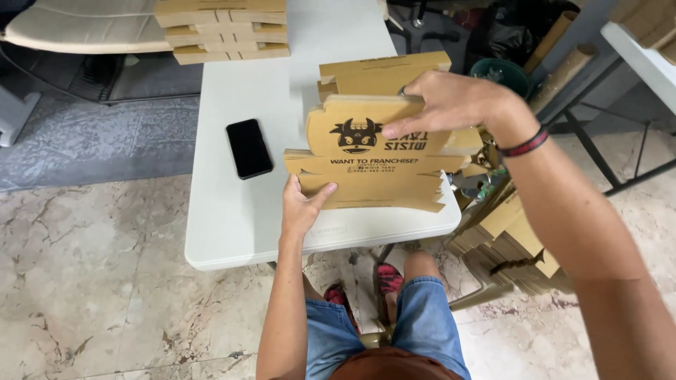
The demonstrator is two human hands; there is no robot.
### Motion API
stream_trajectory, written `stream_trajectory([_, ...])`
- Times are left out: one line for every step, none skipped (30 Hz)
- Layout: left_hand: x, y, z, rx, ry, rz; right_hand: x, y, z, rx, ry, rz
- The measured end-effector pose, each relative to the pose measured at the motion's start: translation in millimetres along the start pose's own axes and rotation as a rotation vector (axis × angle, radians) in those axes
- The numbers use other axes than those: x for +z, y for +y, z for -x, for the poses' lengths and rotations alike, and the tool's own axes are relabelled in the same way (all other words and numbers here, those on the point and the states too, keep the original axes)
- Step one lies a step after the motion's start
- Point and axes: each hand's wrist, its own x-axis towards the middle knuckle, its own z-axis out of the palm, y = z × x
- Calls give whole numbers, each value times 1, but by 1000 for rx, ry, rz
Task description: Folding flat cardboard templates into boxes and stacking them on a work table.
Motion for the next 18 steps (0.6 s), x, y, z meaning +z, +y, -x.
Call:
stream_trajectory([-1,0,-1,-2,-1,-38,-9,1,-4,28,-160,52])
stream_trajectory([-1,0,-1,-1,7,-40,-15,-19,-3,21,-161,53])
stream_trajectory([-1,0,-1,-4,-11,8,-20,-38,-2,100,-229,170])
stream_trajectory([0,0,-1,-9,-33,54,-25,-56,1,183,-296,284])
stream_trajectory([-1,1,-3,-10,-30,51,-24,-65,-1,179,-297,282])
stream_trajectory([-1,-1,-3,-25,-26,27,-21,-73,-2,151,-350,396])
stream_trajectory([-2,-3,-2,-39,-23,3,-18,-82,-3,121,-402,510])
stream_trajectory([-2,-1,0,-46,-22,1,-17,-82,-2,120,-409,507])
stream_trajectory([-2,0,2,-24,-36,28,-17,-84,0,114,-379,491])
stream_trajectory([-2,3,2,6,-50,57,-18,-86,1,108,-342,480])
stream_trajectory([-4,-1,2,7,-48,57,-14,-80,-1,107,-341,482])
stream_trajectory([-6,-5,2,45,-19,-29,-10,-74,-2,63,-367,430])
stream_trajectory([-7,-8,3,83,10,-115,-7,-68,-2,19,-392,378])
stream_trajectory([-14,-17,7,90,4,-114,-9,-80,12,25,-386,378])
stream_trajectory([-21,-25,11,445,195,-238,-11,-91,27,6,-401,418])
stream_trajectory([-30,-36,18,797,384,-363,-11,-103,41,-13,-421,453])
stream_trajectory([-30,-49,27,798,378,-362,-18,-101,49,-9,-420,449])
stream_trajectory([-29,-61,35,732,403,188,-26,-100,59,-20,-399,445])
